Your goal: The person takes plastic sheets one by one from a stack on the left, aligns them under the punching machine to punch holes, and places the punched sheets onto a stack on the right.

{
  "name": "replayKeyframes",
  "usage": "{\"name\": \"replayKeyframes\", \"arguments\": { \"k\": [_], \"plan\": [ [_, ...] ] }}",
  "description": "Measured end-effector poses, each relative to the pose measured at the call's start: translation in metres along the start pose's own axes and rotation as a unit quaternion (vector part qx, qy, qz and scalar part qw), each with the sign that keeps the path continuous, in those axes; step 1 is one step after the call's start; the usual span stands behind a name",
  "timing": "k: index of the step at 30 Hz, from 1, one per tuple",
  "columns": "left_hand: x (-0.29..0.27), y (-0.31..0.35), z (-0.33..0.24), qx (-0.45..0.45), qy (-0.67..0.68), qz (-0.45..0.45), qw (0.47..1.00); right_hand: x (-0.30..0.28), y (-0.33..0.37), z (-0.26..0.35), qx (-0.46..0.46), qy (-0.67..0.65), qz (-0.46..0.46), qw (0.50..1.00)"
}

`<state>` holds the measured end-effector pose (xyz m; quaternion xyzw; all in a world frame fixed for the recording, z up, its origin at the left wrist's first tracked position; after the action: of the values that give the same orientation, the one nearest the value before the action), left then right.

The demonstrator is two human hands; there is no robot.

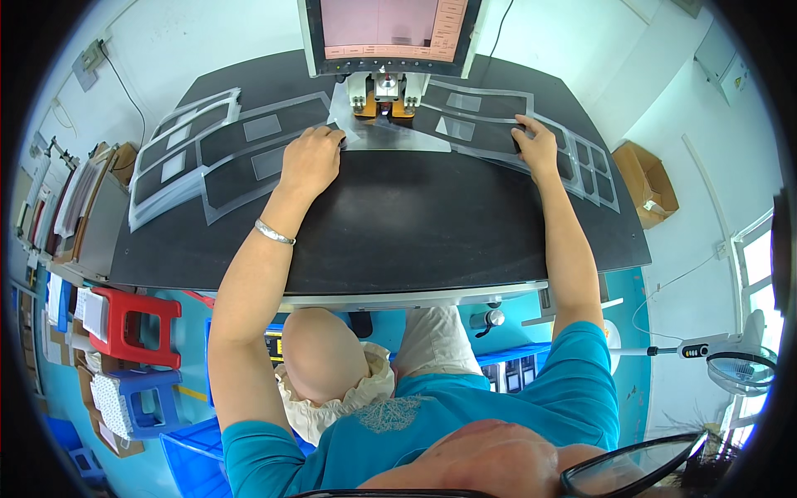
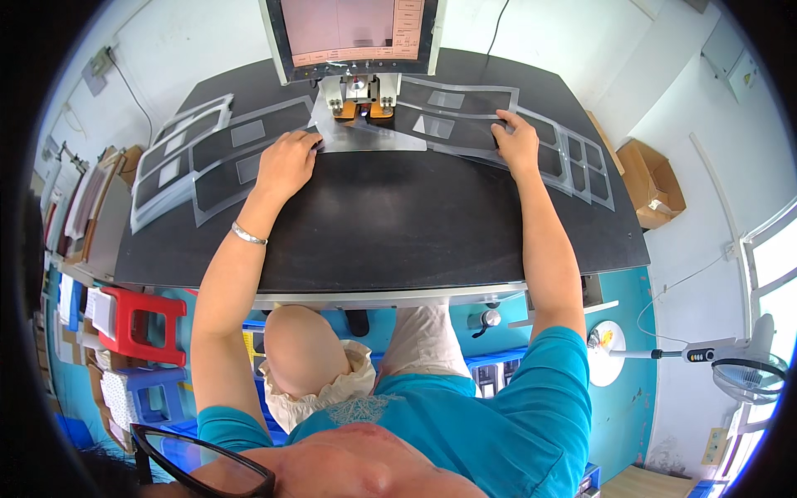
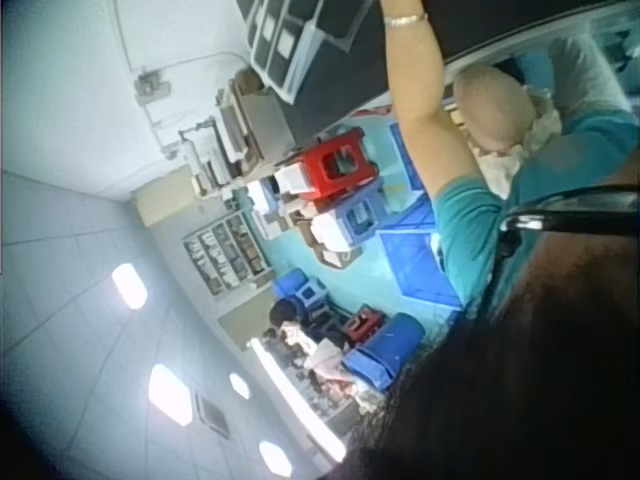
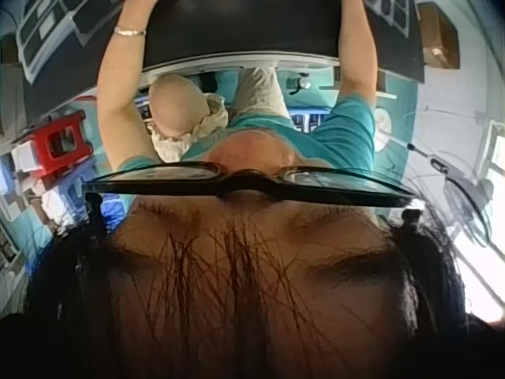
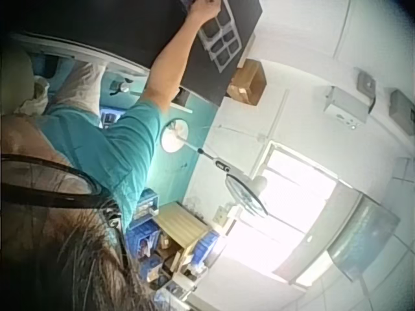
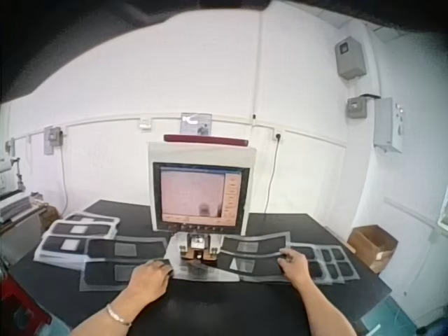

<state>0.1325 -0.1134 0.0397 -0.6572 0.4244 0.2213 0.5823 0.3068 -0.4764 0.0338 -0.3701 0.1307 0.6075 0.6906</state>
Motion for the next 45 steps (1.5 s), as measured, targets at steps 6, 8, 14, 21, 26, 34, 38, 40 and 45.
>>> {"name": "replayKeyframes", "arguments": {
  "k": [6, 8, 14, 21, 26, 34, 38, 40, 45],
  "plan": [
    [0.003, 0.000, 0.003, -0.012, -0.001, 0.014, 1.000, 0.000, 0.002, 0.001, -0.001, -0.011, 0.004, 1.000],
    [0.003, 0.000, 0.002, -0.006, -0.001, -0.003, 1.000, -0.002, 0.002, 0.002, 0.009, -0.017, 0.010, 1.000],
    [0.009, 0.004, 0.002, 0.042, -0.009, -0.027, 0.999, 0.004, 0.000, -0.001, -0.007, -0.029, 0.018, 0.999],
    [0.012, 0.004, -0.036, 0.053, 0.045, 0.014, 0.997, -0.024, -0.008, 0.010, -0.220, 0.228, -0.092, 0.944],
    [0.011, 0.018, -0.085, 0.090, 0.087, 0.062, 0.990, -0.080, -0.020, -0.017, -0.119, 0.235, -0.113, 0.958],
    [0.021, 0.023, -0.099, 0.107, 0.077, 0.096, 0.987, -0.046, -0.021, -0.025, -0.143, 0.331, -0.120, 0.925],
    [0.019, 0.024, -0.102, 0.105, 0.083, 0.101, 0.986, 0.000, 0.005, 0.030, -0.250, 0.246, -0.058, 0.935],
    [0.019, 0.023, -0.104, 0.108, 0.088, 0.105, 0.985, 0.010, 0.011, 0.035, -0.261, 0.244, -0.045, 0.933],
    [0.018, 0.023, -0.104, 0.110, 0.095, 0.107, 0.984, 0.021, 0.010, 0.017, -0.211, 0.298, 0.040, 0.930]
  ]
}}
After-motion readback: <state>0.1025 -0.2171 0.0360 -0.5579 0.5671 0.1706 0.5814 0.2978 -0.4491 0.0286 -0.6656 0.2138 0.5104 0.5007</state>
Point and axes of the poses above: each hand's wrist, its own y-axis away from the middle knuckle, its own x-axis out of the palm, z = x × y, the point moved 9 cm from there along -y, towards the middle knuckle, and after that the axes turned 12 degrees about y, right-handed, at the moved point
